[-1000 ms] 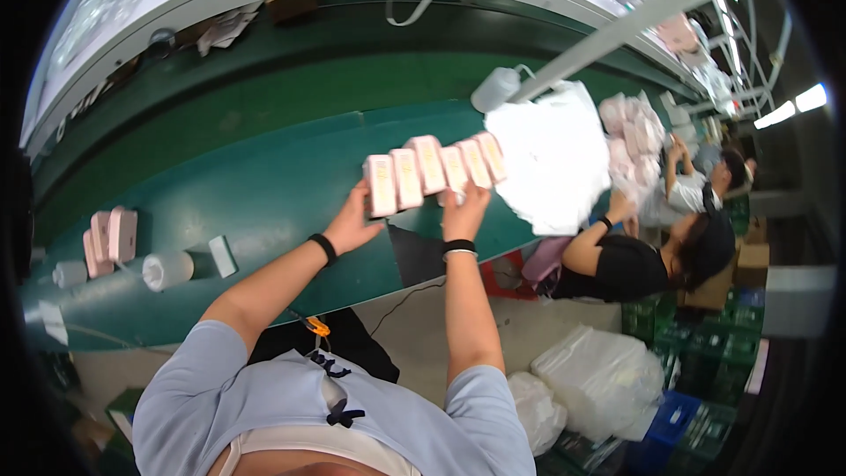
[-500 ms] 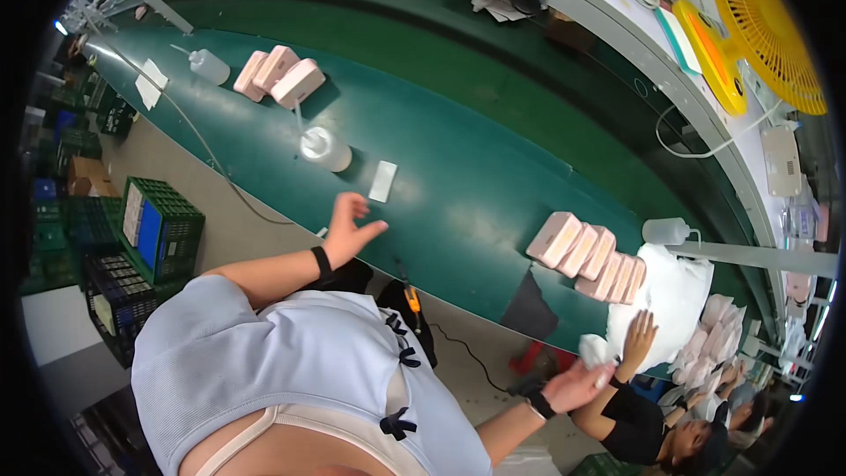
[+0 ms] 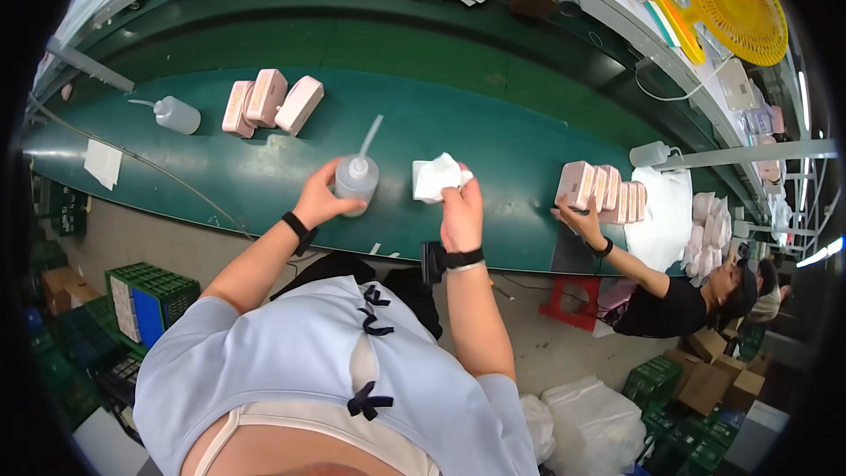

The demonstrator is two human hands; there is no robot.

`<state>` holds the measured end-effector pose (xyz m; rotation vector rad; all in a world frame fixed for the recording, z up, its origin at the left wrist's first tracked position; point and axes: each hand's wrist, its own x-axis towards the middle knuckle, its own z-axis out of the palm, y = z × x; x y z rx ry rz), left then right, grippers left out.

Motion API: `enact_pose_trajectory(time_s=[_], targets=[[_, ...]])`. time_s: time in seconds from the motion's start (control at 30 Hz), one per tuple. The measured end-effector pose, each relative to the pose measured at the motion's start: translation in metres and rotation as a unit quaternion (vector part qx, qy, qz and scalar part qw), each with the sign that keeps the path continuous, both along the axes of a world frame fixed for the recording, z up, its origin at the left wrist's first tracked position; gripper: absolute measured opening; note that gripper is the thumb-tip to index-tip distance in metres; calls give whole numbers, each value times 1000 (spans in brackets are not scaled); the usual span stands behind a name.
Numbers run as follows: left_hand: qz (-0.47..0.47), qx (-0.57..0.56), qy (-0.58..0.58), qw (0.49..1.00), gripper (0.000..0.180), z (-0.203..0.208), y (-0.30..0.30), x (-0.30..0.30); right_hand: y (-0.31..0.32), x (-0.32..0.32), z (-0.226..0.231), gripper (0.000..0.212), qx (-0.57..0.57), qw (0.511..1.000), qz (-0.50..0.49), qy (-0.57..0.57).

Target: The person picks up a pink device, wipes its surfaces with a cloth, and blows air onto it using a nozzle. They repeat these actions with several other pink devices before placing them back on the table.

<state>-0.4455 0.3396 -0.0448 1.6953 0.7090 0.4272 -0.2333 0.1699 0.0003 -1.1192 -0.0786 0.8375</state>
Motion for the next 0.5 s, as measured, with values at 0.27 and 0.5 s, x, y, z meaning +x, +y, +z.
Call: enact_pose_trajectory(time_s=[0.27, 0.5], targets=[[-171, 174, 151, 958, 67, 58, 20, -67, 56, -41, -10, 39, -97, 974, 19, -205], [-178, 165, 174, 954, 65, 55, 34, -76, 64, -48, -10, 36, -123, 948, 54, -289]])
